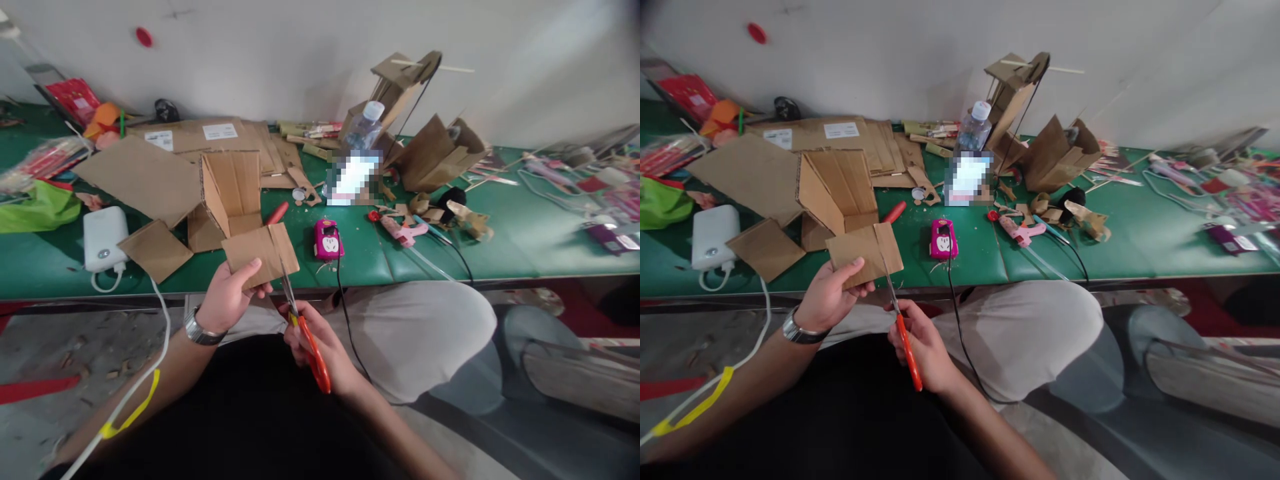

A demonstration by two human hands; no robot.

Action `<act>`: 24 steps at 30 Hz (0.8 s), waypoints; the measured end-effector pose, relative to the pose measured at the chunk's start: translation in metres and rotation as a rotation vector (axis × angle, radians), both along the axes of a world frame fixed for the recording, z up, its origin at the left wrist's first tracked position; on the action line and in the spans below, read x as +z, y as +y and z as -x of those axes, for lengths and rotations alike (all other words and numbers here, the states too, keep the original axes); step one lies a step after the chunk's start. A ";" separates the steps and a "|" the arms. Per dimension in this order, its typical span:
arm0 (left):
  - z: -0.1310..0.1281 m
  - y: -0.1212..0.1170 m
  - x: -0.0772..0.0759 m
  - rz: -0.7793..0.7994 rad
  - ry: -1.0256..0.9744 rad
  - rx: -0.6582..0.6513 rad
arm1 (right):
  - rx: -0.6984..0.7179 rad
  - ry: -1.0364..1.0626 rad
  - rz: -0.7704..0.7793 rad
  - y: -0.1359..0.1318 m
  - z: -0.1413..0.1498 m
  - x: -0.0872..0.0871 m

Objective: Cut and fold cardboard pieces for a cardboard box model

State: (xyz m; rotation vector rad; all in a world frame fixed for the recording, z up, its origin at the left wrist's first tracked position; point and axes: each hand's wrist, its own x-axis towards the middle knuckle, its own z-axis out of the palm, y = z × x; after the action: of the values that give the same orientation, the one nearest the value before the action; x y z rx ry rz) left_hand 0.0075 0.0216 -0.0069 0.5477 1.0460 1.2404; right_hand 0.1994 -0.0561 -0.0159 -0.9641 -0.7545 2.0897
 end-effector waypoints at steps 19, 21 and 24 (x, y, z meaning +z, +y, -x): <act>0.005 0.004 0.002 -0.036 0.042 -0.054 | -0.069 0.018 0.066 -0.003 0.008 0.002; 0.006 0.003 0.002 -0.039 0.047 -0.053 | -0.071 0.016 0.067 -0.002 0.008 0.003; 0.008 0.003 0.002 -0.038 0.061 -0.069 | -0.067 0.010 0.072 -0.002 0.009 0.004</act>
State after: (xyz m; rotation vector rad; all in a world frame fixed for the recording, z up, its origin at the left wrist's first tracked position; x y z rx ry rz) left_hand -0.0003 0.0246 -0.0049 0.6493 1.0472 1.1914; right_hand 0.1900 -0.0579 -0.0124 -1.0037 -0.6379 2.0740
